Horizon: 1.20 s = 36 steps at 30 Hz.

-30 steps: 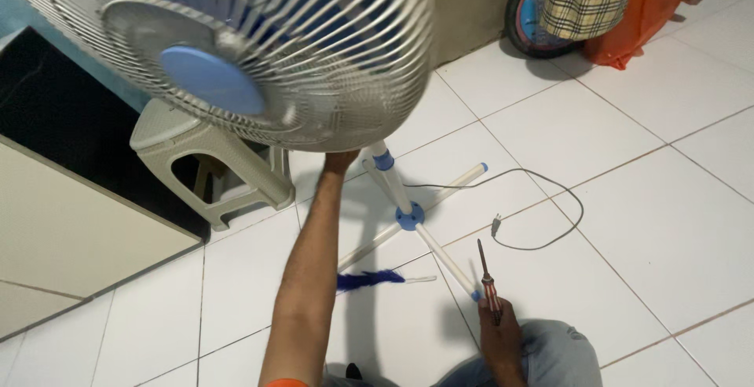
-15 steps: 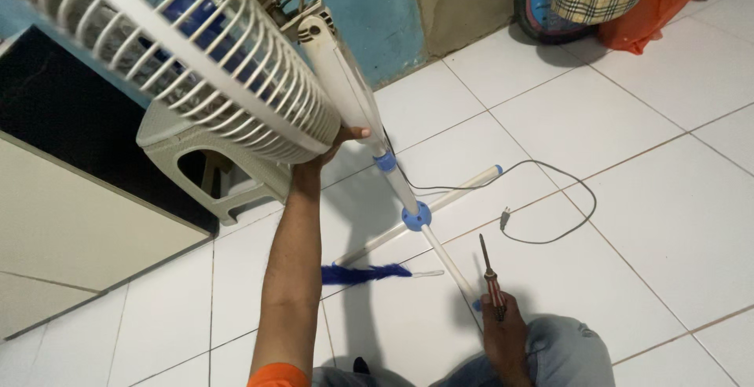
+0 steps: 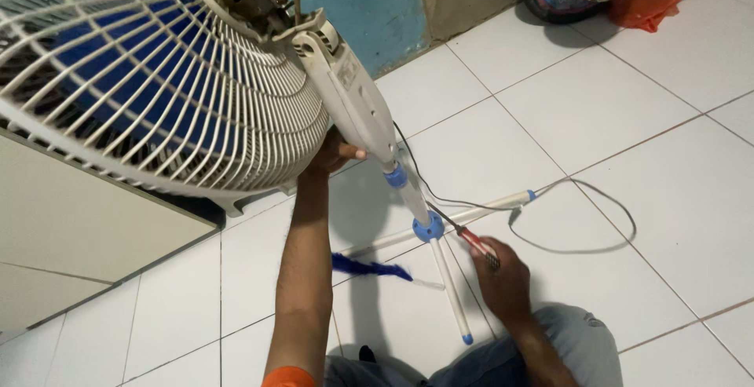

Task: The person disassembles a standing electric fan by removing the head from the stand, detaching the stand legs, unscrewing the front grille, removing the fan blades, and detaching the rear grille. The person then uses a duster to clean the exposed motor housing.

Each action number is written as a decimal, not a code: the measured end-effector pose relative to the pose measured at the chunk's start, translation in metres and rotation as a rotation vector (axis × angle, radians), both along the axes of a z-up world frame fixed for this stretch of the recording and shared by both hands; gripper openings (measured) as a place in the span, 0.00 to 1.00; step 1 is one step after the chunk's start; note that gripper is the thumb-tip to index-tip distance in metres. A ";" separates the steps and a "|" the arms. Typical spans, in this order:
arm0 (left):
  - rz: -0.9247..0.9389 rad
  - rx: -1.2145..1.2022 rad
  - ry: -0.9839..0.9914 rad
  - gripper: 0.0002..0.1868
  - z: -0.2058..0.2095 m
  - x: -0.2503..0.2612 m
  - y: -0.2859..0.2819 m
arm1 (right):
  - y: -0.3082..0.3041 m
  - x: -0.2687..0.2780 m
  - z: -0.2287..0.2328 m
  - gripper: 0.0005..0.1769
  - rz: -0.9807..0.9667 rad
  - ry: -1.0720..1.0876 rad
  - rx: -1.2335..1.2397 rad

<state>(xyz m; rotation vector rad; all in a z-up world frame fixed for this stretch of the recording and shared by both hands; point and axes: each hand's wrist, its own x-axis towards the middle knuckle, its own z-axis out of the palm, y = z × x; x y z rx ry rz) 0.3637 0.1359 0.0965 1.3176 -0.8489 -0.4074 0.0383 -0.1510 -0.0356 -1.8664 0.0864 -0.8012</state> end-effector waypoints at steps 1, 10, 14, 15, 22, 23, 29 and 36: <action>-0.031 -0.022 -0.021 0.54 -0.003 -0.001 0.001 | -0.003 0.007 0.009 0.17 0.005 -0.011 -0.060; 0.080 -0.173 0.036 0.55 -0.016 -0.051 -0.007 | -0.015 0.029 0.068 0.17 0.115 -0.096 -0.131; 0.349 -0.167 -0.065 0.47 -0.024 -0.103 -0.040 | -0.012 0.036 0.076 0.17 0.105 -0.052 -0.123; 0.467 -0.147 -0.098 0.47 -0.026 -0.116 -0.053 | -0.011 0.038 0.078 0.17 0.109 -0.024 -0.116; 1.000 -0.071 -0.236 0.34 0.001 -0.136 -0.105 | -0.010 0.039 0.079 0.17 0.096 -0.035 -0.122; 0.994 -0.052 -0.247 0.33 0.004 -0.135 -0.103 | -0.010 0.039 0.080 0.16 0.095 -0.073 -0.121; 0.810 -0.071 -0.218 0.29 -0.007 -0.118 -0.078 | -0.005 0.032 0.079 0.16 0.119 -0.091 -0.089; 0.592 -0.180 -0.106 0.27 -0.016 -0.100 -0.064 | 0.012 0.023 0.089 0.15 0.064 -0.134 -0.086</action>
